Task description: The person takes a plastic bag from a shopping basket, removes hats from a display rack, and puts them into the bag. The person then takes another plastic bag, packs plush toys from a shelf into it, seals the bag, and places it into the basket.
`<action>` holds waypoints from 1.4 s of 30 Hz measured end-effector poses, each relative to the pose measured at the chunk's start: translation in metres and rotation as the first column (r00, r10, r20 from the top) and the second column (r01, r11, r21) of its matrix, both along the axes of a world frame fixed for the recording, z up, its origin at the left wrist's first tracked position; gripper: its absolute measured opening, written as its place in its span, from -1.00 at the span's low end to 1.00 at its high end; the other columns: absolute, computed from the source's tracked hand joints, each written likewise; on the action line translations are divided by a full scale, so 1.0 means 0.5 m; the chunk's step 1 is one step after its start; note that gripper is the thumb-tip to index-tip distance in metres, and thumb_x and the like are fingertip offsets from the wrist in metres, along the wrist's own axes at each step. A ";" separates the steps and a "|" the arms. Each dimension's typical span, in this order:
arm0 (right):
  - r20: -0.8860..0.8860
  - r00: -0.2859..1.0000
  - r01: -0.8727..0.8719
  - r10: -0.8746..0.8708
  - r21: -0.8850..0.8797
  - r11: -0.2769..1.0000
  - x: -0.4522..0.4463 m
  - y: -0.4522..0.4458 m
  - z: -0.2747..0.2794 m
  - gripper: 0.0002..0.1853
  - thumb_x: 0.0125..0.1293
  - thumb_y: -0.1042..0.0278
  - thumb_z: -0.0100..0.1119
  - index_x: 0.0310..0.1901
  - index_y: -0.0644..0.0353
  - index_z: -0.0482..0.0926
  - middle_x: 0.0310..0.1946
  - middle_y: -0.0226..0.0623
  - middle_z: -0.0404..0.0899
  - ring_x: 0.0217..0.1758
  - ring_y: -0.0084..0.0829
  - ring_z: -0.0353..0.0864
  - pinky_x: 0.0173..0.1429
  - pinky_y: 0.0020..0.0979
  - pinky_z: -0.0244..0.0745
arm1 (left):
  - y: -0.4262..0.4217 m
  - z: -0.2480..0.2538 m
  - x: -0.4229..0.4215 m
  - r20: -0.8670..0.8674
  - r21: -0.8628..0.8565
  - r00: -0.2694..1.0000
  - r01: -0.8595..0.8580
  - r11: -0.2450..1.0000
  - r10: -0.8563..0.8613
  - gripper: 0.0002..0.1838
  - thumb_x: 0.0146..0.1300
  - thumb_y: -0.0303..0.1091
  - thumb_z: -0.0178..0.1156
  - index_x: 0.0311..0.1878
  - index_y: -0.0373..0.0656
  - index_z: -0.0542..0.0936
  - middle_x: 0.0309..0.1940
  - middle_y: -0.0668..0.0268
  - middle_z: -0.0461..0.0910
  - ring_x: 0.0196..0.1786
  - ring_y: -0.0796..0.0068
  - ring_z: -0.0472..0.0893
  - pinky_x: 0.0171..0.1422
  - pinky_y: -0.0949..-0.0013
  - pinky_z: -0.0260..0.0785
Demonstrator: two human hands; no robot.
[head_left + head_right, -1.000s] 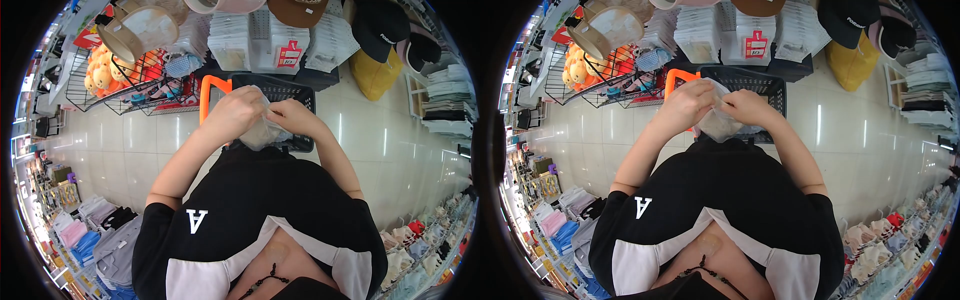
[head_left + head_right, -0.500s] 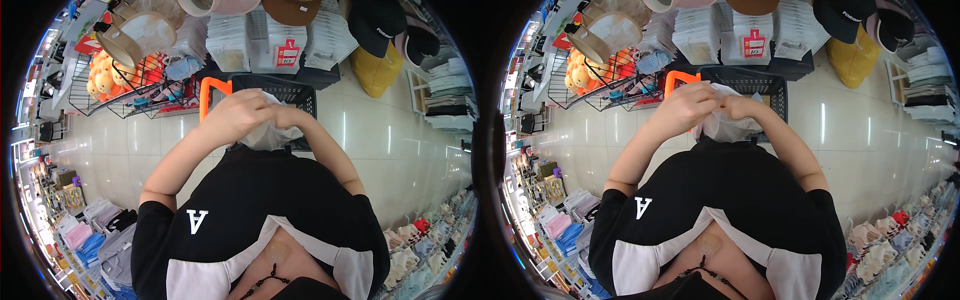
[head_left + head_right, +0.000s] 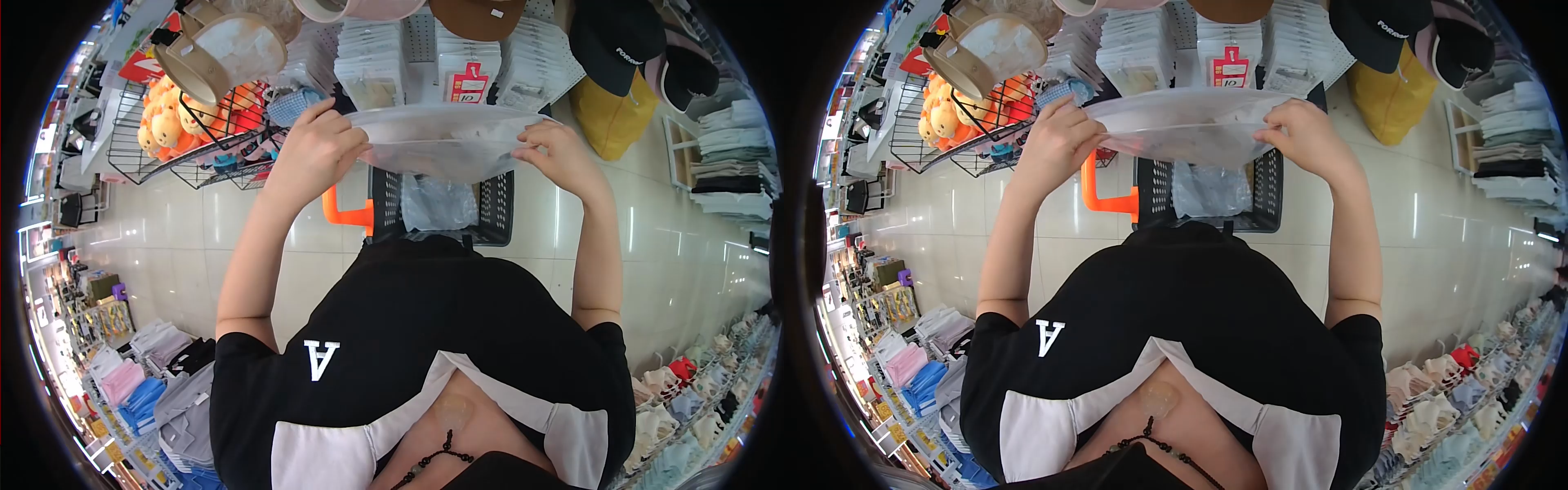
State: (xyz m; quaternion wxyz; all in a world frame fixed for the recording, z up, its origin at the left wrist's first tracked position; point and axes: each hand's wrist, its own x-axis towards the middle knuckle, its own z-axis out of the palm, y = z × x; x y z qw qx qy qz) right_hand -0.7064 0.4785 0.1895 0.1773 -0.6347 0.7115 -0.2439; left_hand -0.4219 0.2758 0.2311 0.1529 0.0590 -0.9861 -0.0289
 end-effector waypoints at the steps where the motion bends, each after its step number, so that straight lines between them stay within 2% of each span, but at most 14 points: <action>1: 0.008 0.999 0.034 -0.034 -0.115 0.993 -0.001 0.001 0.004 -0.64 0.06 0.13 0.26 -0.54 0.32 0.50 -0.54 -0.08 0.49 -0.36 -0.09 0.46 -0.26 -0.25 0.35 | -0.002 0.002 -0.003 -0.004 0.002 1.000 -0.002 1.000 0.002 -0.94 0.02 -0.41 0.23 -0.47 -0.14 0.55 -0.58 0.35 0.44 -0.32 0.38 0.51 0.19 0.17 0.31; 5: -0.002 0.995 0.098 -0.098 -0.046 0.994 -0.006 -0.012 0.025 -0.76 0.13 0.28 0.22 -0.37 0.34 0.59 -0.35 -0.14 0.59 -0.22 -0.25 0.53 -0.23 -0.37 0.39 | -0.014 0.003 -0.016 -0.067 -0.024 0.995 -0.081 0.996 0.079 -0.89 0.07 -0.33 0.21 -0.48 -0.13 0.54 -0.55 0.36 0.45 -0.29 0.39 0.52 0.29 0.11 0.22; 11: -0.070 0.976 0.209 -0.204 0.067 0.976 -0.032 -0.059 0.063 -0.74 0.18 0.25 0.19 -0.42 0.33 0.54 -0.67 -0.28 0.39 -0.58 -0.44 0.42 -0.44 -0.45 0.30 | -0.063 -0.012 -0.044 -0.203 0.101 0.971 -0.111 0.989 0.129 -0.85 0.15 -0.31 0.18 -0.45 -0.18 0.54 -0.55 0.31 0.48 -0.31 0.32 0.52 0.28 0.09 0.21; 13: 0.086 0.974 0.214 -0.208 -0.069 0.974 -0.041 -0.069 0.051 -0.63 0.16 0.18 0.19 -0.55 0.35 0.40 -0.76 -0.23 0.19 -0.66 -0.44 0.14 -0.53 -0.37 0.14 | -0.069 -0.008 -0.050 -0.166 0.200 0.975 -0.110 0.974 0.144 -0.84 0.16 -0.31 0.18 -0.44 -0.20 0.54 -0.54 0.28 0.50 -0.32 0.27 0.52 0.27 0.08 0.21; 17: 0.164 0.975 0.164 -0.147 -0.095 0.982 -0.050 -0.058 0.037 -0.66 0.17 0.20 0.19 -0.55 0.34 0.44 -0.77 -0.30 0.27 -0.66 -0.54 0.20 -0.53 -0.44 0.17 | -0.046 -0.008 -0.030 -0.175 0.155 0.980 -0.067 0.986 0.094 -0.87 0.14 -0.35 0.19 -0.40 -0.21 0.55 -0.40 0.29 0.58 -0.22 0.27 0.54 0.34 0.04 0.13; 19: 0.415 0.897 0.129 -0.155 0.092 0.987 -0.050 -0.041 0.024 -0.73 0.16 0.29 0.22 -0.55 0.30 0.49 -0.74 -0.45 0.37 -0.64 -0.67 0.30 -0.52 -0.55 0.22 | -0.018 -0.018 -0.011 -0.020 0.212 0.984 -0.167 0.963 0.175 -0.89 0.13 -0.37 0.19 -0.42 -0.20 0.55 -0.22 0.29 0.60 -0.07 0.28 0.53 0.38 -0.02 0.02; 22: 0.578 0.802 0.040 -0.149 0.197 0.980 -0.033 -0.018 0.016 -0.82 0.12 0.38 0.25 -0.54 0.27 0.53 -0.65 -0.53 0.44 -0.57 -0.71 0.41 -0.49 -0.60 0.31 | 0.040 -0.049 0.018 -0.142 0.216 0.973 -0.149 0.965 0.182 -0.89 0.07 -0.37 0.23 -0.47 -0.17 0.54 -0.15 0.30 0.59 0.02 0.30 0.51 0.39 -0.04 -0.03; 26: 0.704 0.707 -0.092 -0.071 0.192 0.977 -0.033 0.010 -0.043 -0.78 0.08 0.39 0.31 -0.60 0.24 0.49 -0.68 -0.53 0.43 -0.59 -0.73 0.39 -0.48 -0.61 0.28 | 0.123 -0.104 0.056 -0.110 0.329 0.960 -0.209 0.921 0.257 -0.90 0.04 -0.38 0.25 -0.47 -0.16 0.55 -0.03 0.29 0.57 0.12 0.28 0.48 0.41 -0.08 -0.11; 29: 0.733 0.672 -0.095 -0.103 0.223 0.970 -0.041 0.016 -0.091 -0.75 0.08 0.37 0.32 -0.61 0.22 0.47 -0.69 -0.53 0.42 -0.59 -0.72 0.39 -0.47 -0.60 0.29 | 0.160 -0.139 0.066 -0.098 0.360 0.954 -0.230 0.904 0.282 -0.91 0.02 -0.38 0.27 -0.46 -0.13 0.56 -0.13 0.34 0.59 0.08 0.34 0.50 0.42 -0.09 -0.13; 31: 0.692 0.709 -0.088 -0.139 0.282 0.955 -0.040 0.016 -0.101 -0.75 0.07 0.36 0.33 -0.61 0.21 0.46 -0.69 -0.53 0.42 -0.59 -0.72 0.39 -0.47 -0.60 0.29 | 0.173 -0.150 0.068 -0.149 0.327 0.978 -0.093 0.940 0.148 -0.91 0.00 -0.38 0.29 -0.45 -0.10 0.56 -0.27 0.38 0.57 0.01 0.41 0.52 0.42 -0.10 -0.11; 32: 0.646 0.744 -0.073 -0.173 0.336 0.939 -0.038 0.010 -0.106 -0.75 0.07 0.35 0.33 -0.62 0.21 0.46 -0.70 -0.53 0.41 -0.59 -0.71 0.39 -0.46 -0.60 0.30 | 0.175 -0.150 0.064 -0.191 0.301 0.974 -0.062 0.952 0.124 -0.91 0.00 -0.39 0.29 -0.41 -0.08 0.57 -0.41 0.39 0.52 -0.12 0.44 0.54 0.39 -0.01 0.01; 36: 0.606 0.778 -0.091 -0.166 0.370 0.925 -0.032 -0.009 -0.121 -0.79 0.06 0.38 0.33 -0.59 0.21 0.51 -0.68 -0.51 0.44 -0.58 -0.70 0.40 -0.45 -0.59 0.30 | 0.175 -0.137 0.055 -0.160 0.352 0.984 -0.021 0.936 0.083 -0.88 -0.01 -0.40 0.29 -0.37 -0.08 0.58 -0.46 0.38 0.50 -0.23 0.40 0.54 0.31 0.13 0.19; 39: 0.745 0.663 -0.173 -0.072 0.246 0.954 -0.030 -0.041 -0.125 -0.81 0.16 0.28 0.26 -0.45 0.22 0.55 -0.63 -0.46 0.49 -0.54 -0.68 0.43 -0.41 -0.59 0.33 | 0.175 -0.135 0.039 -0.247 0.443 0.968 0.076 0.893 0.040 -0.84 -0.07 -0.46 0.31 -0.35 -0.10 0.60 -0.54 0.36 0.45 -0.35 0.34 0.52 0.17 0.19 0.36; 42: 0.894 0.441 -0.025 -0.082 0.103 0.994 -0.055 -0.102 -0.144 -0.64 0.34 0.05 0.00 -0.19 0.25 0.51 -0.51 -0.39 0.56 -0.47 -0.60 0.51 -0.29 -0.55 0.41 | 0.178 -0.121 0.027 -0.254 0.423 0.966 0.149 0.894 -0.041 -0.82 -0.09 -0.46 0.32 -0.34 -0.12 0.60 -0.58 0.34 0.42 -0.39 0.30 0.50 -0.01 0.25 0.42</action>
